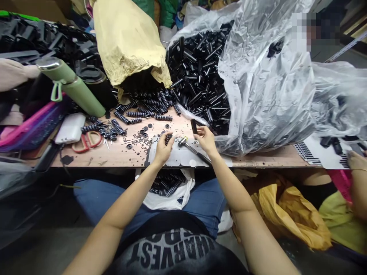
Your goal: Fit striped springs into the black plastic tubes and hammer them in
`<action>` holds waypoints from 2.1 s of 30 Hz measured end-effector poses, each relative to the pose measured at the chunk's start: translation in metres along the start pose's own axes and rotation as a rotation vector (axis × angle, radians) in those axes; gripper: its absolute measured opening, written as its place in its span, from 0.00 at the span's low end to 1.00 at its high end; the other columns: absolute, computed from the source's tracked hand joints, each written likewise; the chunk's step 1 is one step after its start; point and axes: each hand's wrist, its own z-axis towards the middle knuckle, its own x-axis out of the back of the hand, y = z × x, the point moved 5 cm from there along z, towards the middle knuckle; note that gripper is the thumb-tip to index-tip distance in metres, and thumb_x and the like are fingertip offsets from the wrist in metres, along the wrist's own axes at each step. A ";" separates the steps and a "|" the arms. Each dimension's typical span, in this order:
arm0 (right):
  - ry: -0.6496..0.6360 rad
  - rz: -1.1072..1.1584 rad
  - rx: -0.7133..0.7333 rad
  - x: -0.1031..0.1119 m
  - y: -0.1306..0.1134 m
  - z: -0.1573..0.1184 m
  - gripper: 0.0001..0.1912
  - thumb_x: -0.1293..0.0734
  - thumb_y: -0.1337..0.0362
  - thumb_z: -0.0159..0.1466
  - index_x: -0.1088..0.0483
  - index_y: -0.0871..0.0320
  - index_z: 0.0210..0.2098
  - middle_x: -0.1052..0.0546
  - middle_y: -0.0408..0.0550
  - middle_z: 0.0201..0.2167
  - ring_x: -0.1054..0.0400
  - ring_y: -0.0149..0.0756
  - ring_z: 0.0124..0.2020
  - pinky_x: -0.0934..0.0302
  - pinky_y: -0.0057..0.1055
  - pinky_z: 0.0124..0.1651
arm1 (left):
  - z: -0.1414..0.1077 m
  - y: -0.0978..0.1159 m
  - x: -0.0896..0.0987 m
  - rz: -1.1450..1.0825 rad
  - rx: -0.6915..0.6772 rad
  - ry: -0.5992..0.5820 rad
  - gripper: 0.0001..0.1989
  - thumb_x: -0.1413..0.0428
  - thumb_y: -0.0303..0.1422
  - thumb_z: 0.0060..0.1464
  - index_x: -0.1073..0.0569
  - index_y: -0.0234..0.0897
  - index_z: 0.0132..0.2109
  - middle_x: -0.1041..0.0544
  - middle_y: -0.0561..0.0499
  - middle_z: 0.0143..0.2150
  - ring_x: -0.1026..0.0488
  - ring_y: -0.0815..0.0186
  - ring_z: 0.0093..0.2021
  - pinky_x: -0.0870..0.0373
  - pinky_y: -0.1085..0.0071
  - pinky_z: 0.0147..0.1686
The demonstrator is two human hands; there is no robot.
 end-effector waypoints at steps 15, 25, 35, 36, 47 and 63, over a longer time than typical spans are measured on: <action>-0.507 0.992 -0.575 -0.053 -0.046 -0.078 0.26 0.32 0.41 0.54 0.31 0.55 0.38 0.23 0.46 0.32 0.28 0.36 0.33 0.31 0.32 0.35 | -0.029 0.035 -0.019 0.486 -0.517 -0.121 0.08 0.47 0.35 0.56 0.25 0.39 0.39 0.22 0.46 0.38 0.25 0.61 0.41 0.28 0.66 0.42; -0.193 0.876 -0.348 -0.035 -0.005 -0.091 0.27 0.27 0.47 0.49 0.31 0.56 0.42 0.24 0.48 0.40 0.28 0.38 0.44 0.34 0.37 0.49 | -0.035 0.037 -0.022 0.229 -0.211 -0.189 0.21 0.47 0.46 0.57 0.29 0.38 0.52 0.22 0.45 0.40 0.26 0.64 0.34 0.28 0.69 0.34; -0.165 0.053 0.389 0.008 -0.017 -0.086 0.65 0.20 0.51 0.40 0.56 0.58 0.67 0.46 0.64 0.65 0.50 0.53 0.67 0.48 0.50 0.66 | -0.019 0.018 -0.043 -0.349 0.417 -0.159 0.23 0.41 0.49 0.49 0.26 0.33 0.43 0.30 0.55 0.23 0.36 0.75 0.17 0.42 0.79 0.13; -0.193 0.017 0.475 0.008 -0.030 -0.088 0.64 0.21 0.51 0.41 0.57 0.58 0.68 0.46 0.63 0.65 0.52 0.53 0.67 0.50 0.50 0.67 | -0.020 0.018 -0.046 -0.348 0.421 -0.150 0.23 0.40 0.49 0.48 0.26 0.33 0.42 0.30 0.55 0.23 0.34 0.74 0.18 0.40 0.79 0.14; -0.259 -0.047 0.552 0.002 -0.046 -0.093 0.59 0.23 0.59 0.46 0.58 0.56 0.68 0.45 0.60 0.65 0.54 0.51 0.68 0.55 0.49 0.69 | -0.030 0.023 -0.071 -0.322 0.594 -0.161 0.23 0.40 0.51 0.49 0.31 0.34 0.36 0.31 0.56 0.20 0.30 0.70 0.15 0.36 0.78 0.12; -0.141 -0.329 0.318 -0.025 0.007 -0.091 0.43 0.30 0.62 0.55 0.51 0.62 0.66 0.39 0.63 0.61 0.46 0.50 0.62 0.47 0.48 0.62 | -0.051 -0.012 -0.050 0.897 -0.502 -0.373 0.19 0.51 0.27 0.60 0.30 0.31 0.57 0.26 0.38 0.44 0.29 0.58 0.45 0.31 0.60 0.47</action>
